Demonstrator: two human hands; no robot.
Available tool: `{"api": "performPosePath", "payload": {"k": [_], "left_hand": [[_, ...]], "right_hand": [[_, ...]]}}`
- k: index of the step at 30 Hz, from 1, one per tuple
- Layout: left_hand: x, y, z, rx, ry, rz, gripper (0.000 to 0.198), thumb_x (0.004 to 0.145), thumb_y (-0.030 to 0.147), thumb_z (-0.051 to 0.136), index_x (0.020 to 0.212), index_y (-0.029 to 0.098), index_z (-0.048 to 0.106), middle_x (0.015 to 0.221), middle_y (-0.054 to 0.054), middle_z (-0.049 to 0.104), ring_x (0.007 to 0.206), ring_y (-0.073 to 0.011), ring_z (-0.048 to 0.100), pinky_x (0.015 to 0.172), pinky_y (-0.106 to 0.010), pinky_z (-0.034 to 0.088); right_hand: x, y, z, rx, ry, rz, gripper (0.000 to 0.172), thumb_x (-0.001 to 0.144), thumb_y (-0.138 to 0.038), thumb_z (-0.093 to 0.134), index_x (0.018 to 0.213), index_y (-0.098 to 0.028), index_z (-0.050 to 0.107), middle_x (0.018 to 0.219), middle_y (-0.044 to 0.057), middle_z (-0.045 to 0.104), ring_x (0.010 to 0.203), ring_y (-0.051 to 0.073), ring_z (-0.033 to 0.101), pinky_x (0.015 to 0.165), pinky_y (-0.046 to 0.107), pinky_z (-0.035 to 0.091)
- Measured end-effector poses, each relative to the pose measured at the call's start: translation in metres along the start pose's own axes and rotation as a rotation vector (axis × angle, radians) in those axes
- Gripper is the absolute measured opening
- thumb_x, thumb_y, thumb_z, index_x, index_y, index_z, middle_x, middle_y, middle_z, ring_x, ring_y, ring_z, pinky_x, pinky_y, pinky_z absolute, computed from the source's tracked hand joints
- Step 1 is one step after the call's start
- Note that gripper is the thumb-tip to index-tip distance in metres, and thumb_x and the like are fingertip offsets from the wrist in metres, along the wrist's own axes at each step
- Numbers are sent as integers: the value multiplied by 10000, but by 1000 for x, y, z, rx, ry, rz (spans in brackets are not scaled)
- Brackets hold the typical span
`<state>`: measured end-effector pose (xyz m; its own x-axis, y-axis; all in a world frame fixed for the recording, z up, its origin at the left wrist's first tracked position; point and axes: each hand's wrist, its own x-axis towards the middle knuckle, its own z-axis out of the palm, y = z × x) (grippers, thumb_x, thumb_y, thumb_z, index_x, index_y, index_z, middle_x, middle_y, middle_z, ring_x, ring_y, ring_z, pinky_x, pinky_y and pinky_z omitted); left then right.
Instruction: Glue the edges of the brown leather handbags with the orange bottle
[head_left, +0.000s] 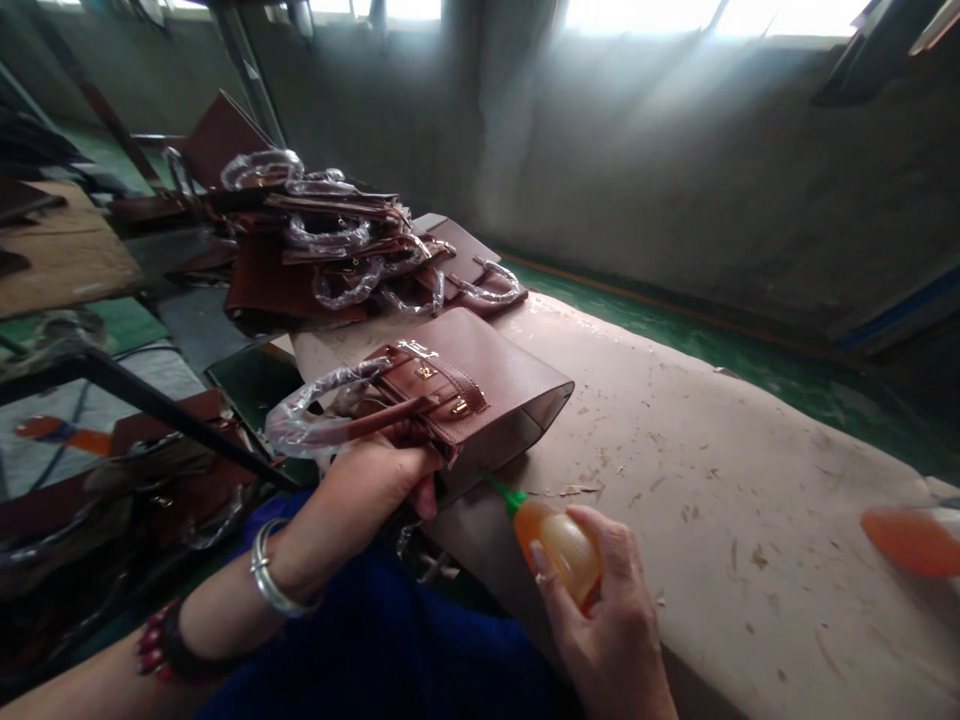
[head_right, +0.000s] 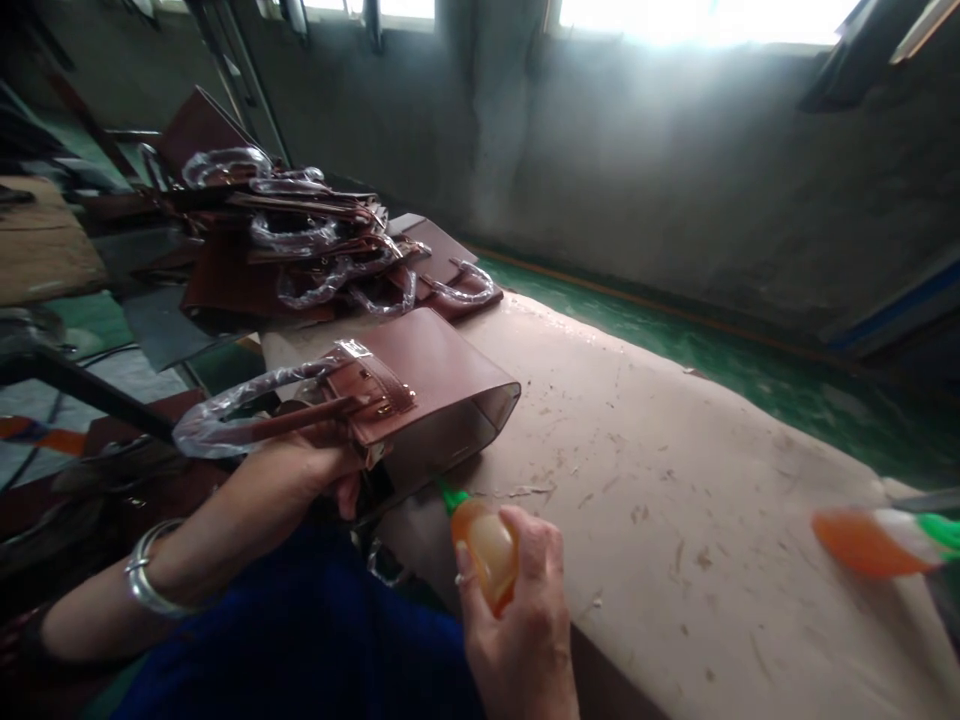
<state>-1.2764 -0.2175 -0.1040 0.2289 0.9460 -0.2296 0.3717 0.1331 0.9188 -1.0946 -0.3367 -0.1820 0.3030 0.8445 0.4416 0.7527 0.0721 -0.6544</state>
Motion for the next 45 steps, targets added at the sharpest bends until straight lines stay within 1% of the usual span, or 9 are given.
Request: {"api": "performPosePath", "payload": {"k": [4,9,13,18,24,28,35,42,45], "left_hand": [[-1,6,-2,-51,-31,-8,303,659,253,518,365,183,533,398,-22,537,476,-135,504,557,-240,382],[-1,9,-2,-58,-31,2,315,672,267,538,375,166,507,399,-15,532,478,-118,500,574,-229,377],[-2,11,-1,-73,5,-67,266,640,300,558,412,166,529,406,0,537,461,-114,485,549,-232,356],[-2,15,0,-42,-7,-46,284,627,311,538,387,161,522,413,-11,539,493,-108,493,598,-229,369],[0,12,0,-62,16,-99,270,618,310,552,394,164,525,411,-11,542,473,-115,488,565,-236,364],[1,8,0,-32,-7,-15,300,652,283,541,376,168,519,407,-18,537,497,-125,502,602,-242,380],[2,3,-3,11,-20,15,321,670,303,518,373,182,535,424,-26,545,538,-156,511,609,-265,368],[2,6,-4,60,-10,-7,351,684,328,515,359,193,524,414,-18,538,546,-159,511,637,-270,361],[1,7,-5,63,-16,1,338,668,308,489,351,200,533,410,-26,539,568,-165,522,676,-273,369]], "right_hand": [[-8,-13,5,123,-117,28,287,880,-322,541,1142,-222,480,998,67,535,852,197,575,730,315,524],[-10,-14,6,69,-63,-66,325,853,-279,588,1150,-200,481,993,74,530,857,202,578,740,315,521],[-13,-18,6,196,-187,-1,292,871,-289,547,1145,-221,474,1014,72,526,883,200,575,757,317,513],[-17,-23,8,171,-115,19,305,864,-277,563,1153,-223,482,1035,71,513,906,203,561,793,336,497],[-18,-19,8,204,-156,14,307,871,-305,546,1161,-228,480,1026,72,525,904,205,561,773,332,502],[-16,-13,4,140,-71,16,307,867,-294,564,1153,-217,482,1044,80,514,929,217,555,806,355,497],[-22,-17,8,204,-170,0,308,869,-291,548,1160,-229,470,1040,72,517,926,207,567,803,326,504],[-5,8,-4,-23,-14,-132,340,859,-301,590,1157,-178,485,1004,88,522,892,208,568,759,322,528],[4,17,-8,-109,60,-98,345,861,-358,593,1143,-183,498,974,82,529,839,208,570,712,327,539]]}}
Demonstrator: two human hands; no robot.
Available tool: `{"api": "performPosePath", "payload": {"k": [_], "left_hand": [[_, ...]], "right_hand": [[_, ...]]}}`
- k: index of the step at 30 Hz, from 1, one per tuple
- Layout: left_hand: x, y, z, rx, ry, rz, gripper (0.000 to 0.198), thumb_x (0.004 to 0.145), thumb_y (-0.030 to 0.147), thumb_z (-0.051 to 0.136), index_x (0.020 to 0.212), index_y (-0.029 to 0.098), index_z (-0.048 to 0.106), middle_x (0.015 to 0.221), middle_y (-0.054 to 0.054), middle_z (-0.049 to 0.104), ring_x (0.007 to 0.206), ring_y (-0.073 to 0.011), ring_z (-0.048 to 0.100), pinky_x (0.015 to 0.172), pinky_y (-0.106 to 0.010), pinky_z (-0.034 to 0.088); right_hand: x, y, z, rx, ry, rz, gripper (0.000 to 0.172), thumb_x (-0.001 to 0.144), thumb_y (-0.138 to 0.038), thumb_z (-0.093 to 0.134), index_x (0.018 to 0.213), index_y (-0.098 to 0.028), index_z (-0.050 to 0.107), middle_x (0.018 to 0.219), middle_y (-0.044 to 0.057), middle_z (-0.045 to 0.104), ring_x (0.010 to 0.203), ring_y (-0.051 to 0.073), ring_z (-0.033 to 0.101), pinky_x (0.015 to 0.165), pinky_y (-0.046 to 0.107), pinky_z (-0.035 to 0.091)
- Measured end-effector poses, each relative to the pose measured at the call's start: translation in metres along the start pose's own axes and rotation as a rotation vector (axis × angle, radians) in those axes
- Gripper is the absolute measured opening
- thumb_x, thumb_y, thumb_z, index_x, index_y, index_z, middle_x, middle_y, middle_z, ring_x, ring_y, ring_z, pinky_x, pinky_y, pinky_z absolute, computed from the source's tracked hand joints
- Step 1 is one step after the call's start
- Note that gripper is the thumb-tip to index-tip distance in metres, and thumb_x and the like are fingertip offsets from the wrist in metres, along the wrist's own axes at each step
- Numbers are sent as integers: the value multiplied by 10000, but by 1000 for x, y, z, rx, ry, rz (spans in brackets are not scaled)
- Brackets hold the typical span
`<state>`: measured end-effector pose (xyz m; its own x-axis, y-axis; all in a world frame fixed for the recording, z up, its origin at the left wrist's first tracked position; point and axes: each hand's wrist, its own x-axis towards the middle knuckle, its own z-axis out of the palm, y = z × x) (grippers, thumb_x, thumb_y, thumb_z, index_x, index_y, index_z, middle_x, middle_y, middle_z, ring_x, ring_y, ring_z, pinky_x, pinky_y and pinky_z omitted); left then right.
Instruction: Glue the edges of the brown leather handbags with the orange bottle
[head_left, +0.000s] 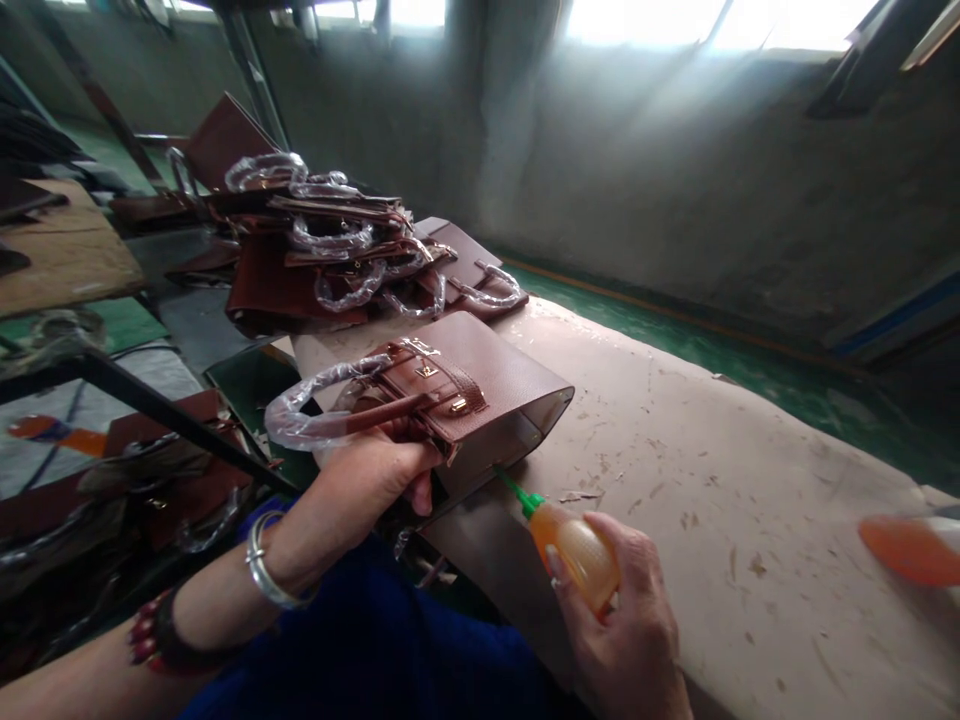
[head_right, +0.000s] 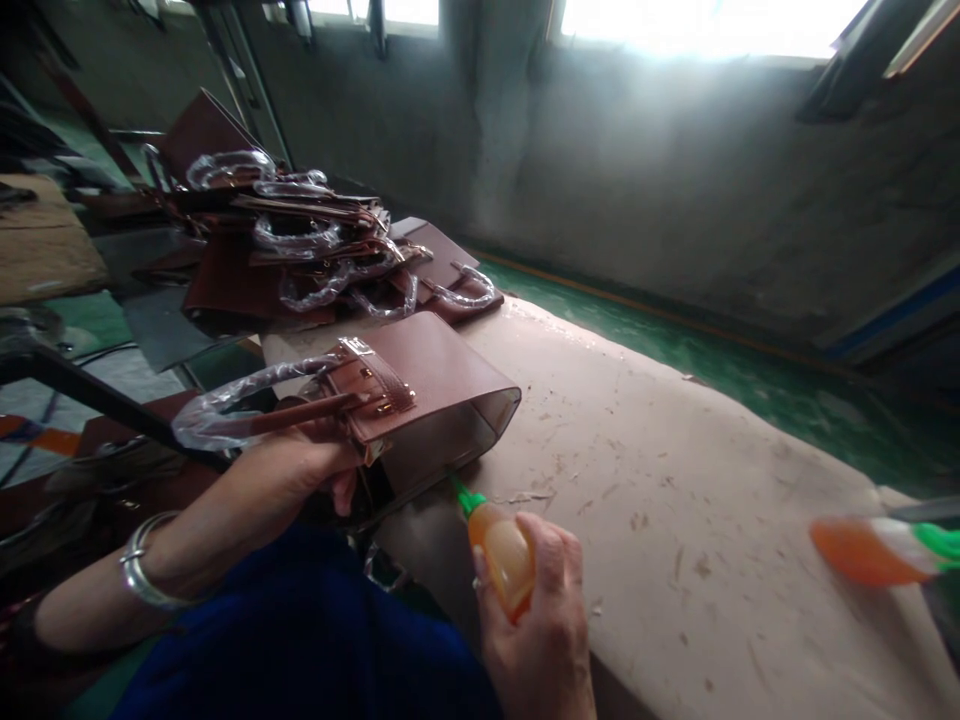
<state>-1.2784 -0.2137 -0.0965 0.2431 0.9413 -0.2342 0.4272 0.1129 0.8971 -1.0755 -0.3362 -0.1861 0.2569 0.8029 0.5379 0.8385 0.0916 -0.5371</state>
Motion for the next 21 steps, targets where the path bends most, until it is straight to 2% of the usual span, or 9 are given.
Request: {"api": "performPosePath", "payload": {"k": [5,10,14,17,19,21], "left_hand": [[1,0,-1,91,25,-50,354,618,385,471,312,217,528,459,-66,578,631,-206,550,653,-285,378],[3,0,-1,100,3,-38,357,614,394,460,310,221,532,470,-76,585,609,-207,553,633,-279,387],[5,1,-3,123,-18,-41,410,633,456,443,310,219,528,458,-78,580,606,-211,554,659,-288,394],[7,3,-6,170,-60,-30,440,648,477,414,322,209,538,495,-87,609,683,-232,585,721,-299,410],[10,8,-9,138,-84,-45,421,644,466,436,341,192,537,478,-79,595,642,-212,583,684,-286,420],[14,17,-13,-5,-75,-88,328,607,431,495,404,176,535,424,-41,545,515,-171,543,574,-264,417]], "right_hand": [[12,8,0,-93,87,53,343,871,-438,558,1112,-196,520,941,72,540,801,219,575,703,359,542],[16,5,4,-71,93,114,352,865,-460,553,1102,-200,532,954,75,546,810,225,587,701,362,536],[11,-13,8,177,5,366,365,831,-495,570,1074,-223,556,997,62,579,832,214,598,744,339,512],[7,-22,12,467,-146,602,478,751,-604,591,1016,-206,581,829,24,643,674,186,604,641,285,504],[6,-21,15,657,-198,698,583,677,-697,614,951,-182,613,691,9,648,598,175,588,584,263,489],[6,-14,17,809,-191,727,667,615,-761,633,918,-167,637,674,24,671,599,180,604,570,263,489]]}}
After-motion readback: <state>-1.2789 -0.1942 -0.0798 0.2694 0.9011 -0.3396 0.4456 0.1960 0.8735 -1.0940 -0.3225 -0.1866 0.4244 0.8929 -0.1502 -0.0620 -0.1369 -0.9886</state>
